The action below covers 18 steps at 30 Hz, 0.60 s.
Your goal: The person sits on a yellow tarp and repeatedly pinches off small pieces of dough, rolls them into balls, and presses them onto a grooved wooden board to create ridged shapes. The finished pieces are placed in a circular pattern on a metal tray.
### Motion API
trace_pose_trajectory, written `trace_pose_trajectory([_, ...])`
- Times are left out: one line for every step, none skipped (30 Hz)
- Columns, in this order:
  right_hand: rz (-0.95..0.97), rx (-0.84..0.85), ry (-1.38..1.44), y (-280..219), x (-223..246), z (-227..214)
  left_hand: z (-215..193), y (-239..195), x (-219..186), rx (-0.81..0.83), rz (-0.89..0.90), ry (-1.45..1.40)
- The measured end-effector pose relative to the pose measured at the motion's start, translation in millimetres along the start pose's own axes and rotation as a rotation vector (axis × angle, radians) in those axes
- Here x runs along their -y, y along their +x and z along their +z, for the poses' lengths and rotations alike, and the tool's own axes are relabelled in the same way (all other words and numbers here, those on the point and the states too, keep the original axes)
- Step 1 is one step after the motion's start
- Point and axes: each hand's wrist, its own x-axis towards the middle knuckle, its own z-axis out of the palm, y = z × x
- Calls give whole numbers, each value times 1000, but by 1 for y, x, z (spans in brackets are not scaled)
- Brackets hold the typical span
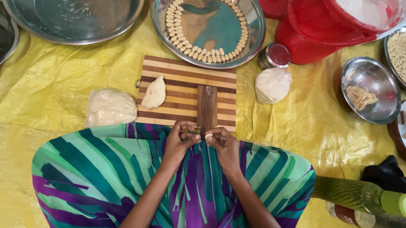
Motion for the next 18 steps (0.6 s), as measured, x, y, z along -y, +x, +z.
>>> trace_pose_trajectory([34, -4, 43, 1, 1, 0, 0, 0, -1, -1, -1, -10])
trace_pose_trajectory([69, -7, 86, 1, 2, 0, 0, 0, -1, -3, -5, -8])
trace_pose_trajectory([104, -11, 130, 2, 3, 0, -1, 0, -2, -5, -8, -6])
trace_pose_trajectory([119, -7, 134, 2, 4, -1, -1, -1, -1, -6, -13, -5])
trace_pose_trajectory([134, -2, 137, 2, 5, -2, -1, -1, -1, -7, -15, -21])
trace_pose_trajectory([148, 2, 141, 3, 6, -3, 0, -1, -1, -7, -15, -38])
trace_pose_trajectory([152, 10, 152, 3, 7, -4, 0, 0, 0, -7, -16, -54])
trace_pose_trajectory([157, 20, 165, 4, 8, -5, -1, 0, 0, -11, -20, -54])
trace_pose_trajectory([161, 31, 178, 5, 8, -6, -1, 0, 0, -15, -25, -53])
trace_pose_trajectory([170, 21, 171, 5, 7, -6, -2, 0, 0, -18, -29, -53])
trace_pose_trajectory([179, 12, 164, 6, 7, -7, -2, 1, 1, -22, -32, -44])
trace_pose_trajectory([188, 1, 157, 5, 6, -8, -2, 1, 1, -24, -35, -35])
trace_pose_trajectory([142, 9, 147, 5, 5, -8, -2, 1, 2, -27, -39, -27])
trace_pose_trajectory([97, 18, 138, 5, 5, -9, -2, 1, 2, -27, -42, -35])
trace_pose_trajectory([51, 27, 128, 5, 5, -9, -2, 1, 3, -27, -44, -43])
trace_pose_trajectory([69, 13, 83, 4, 6, -9, -2, 1, 3, -27, -47, -51])
trace_pose_trajectory([86, -1, 37, 4, 7, -9, -2, 1, 3, -25, -49, -46])
trace_pose_trajectory([103, -14, -8, 4, 9, -9, -3, 1, 4, -23, -50, -40])
